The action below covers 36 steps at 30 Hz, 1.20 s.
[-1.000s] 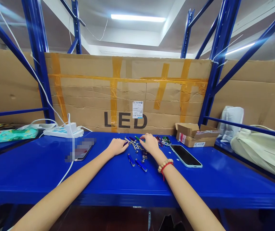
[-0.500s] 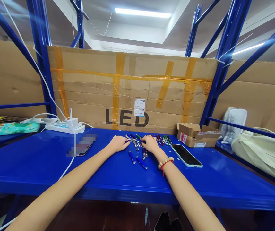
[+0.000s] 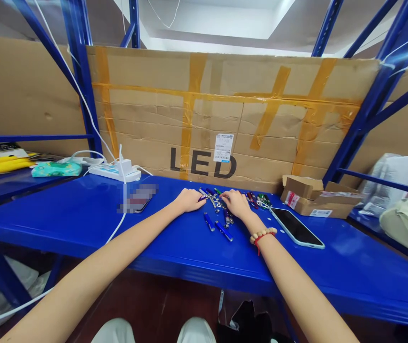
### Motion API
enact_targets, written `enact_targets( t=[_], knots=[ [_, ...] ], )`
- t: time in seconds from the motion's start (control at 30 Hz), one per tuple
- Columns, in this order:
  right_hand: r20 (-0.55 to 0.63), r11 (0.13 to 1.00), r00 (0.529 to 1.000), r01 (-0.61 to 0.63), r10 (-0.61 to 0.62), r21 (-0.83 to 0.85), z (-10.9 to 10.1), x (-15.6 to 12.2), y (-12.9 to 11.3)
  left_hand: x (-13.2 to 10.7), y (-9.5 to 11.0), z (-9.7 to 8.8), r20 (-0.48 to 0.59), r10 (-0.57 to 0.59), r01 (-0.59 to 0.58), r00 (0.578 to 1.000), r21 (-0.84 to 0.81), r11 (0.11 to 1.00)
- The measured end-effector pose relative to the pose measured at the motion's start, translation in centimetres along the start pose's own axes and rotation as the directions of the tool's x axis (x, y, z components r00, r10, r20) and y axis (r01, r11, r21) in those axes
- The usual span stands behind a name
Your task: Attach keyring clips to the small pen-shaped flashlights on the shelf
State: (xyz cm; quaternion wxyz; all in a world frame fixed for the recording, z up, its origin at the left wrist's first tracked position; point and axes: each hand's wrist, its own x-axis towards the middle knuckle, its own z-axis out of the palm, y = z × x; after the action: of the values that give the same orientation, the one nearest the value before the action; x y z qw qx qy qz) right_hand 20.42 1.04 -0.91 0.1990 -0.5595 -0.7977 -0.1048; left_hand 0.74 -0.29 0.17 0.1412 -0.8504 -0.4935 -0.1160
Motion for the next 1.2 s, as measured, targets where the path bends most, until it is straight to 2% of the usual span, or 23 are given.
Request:
enact_targets(
  t=[0.13, 0.37, 0.7, 0.87, 1.1, 1.2],
  knots=[
    [-0.057, 0.993, 0.998, -0.017, 0.024, 0.119, 0.36, 0.27, -0.09, 0.04, -0.04, 0.20, 0.003, 0.018, -0.018, 1.000, -0.023, 1.000],
    [-0.079, 0.977, 0.992, -0.078, 0.095, 0.197, 0.49, 0.34, -0.42, 0.12, -0.08, 0.38, -0.005, 0.044, -0.044, 0.999, -0.023, 0.999],
    [-0.048, 0.991, 0.997, -0.056, 0.062, 0.122, 0.44, 0.11, -0.10, 0.29, -0.11, 0.44, 0.001, 0.074, -0.074, 0.997, 0.000, 0.997],
    [0.045, 0.993, 0.999, -0.033, 0.028, 0.114, 0.40, 0.24, 0.06, 0.22, -0.09, 0.45, -0.005, 0.048, -0.049, 0.999, -0.017, 0.999],
    [0.047, 0.995, 0.997, -0.069, 0.065, 0.074, 0.26, 0.29, 0.01, 0.25, -0.11, 0.59, -0.029, 0.024, -0.025, 0.999, -0.037, 0.999],
    [0.038, 0.990, 0.999, -0.025, 0.019, 0.140, 0.23, 0.30, 0.07, 0.20, -0.08, 0.55, -0.034, -0.005, 0.004, 0.999, -0.030, 1.000]
  ],
)
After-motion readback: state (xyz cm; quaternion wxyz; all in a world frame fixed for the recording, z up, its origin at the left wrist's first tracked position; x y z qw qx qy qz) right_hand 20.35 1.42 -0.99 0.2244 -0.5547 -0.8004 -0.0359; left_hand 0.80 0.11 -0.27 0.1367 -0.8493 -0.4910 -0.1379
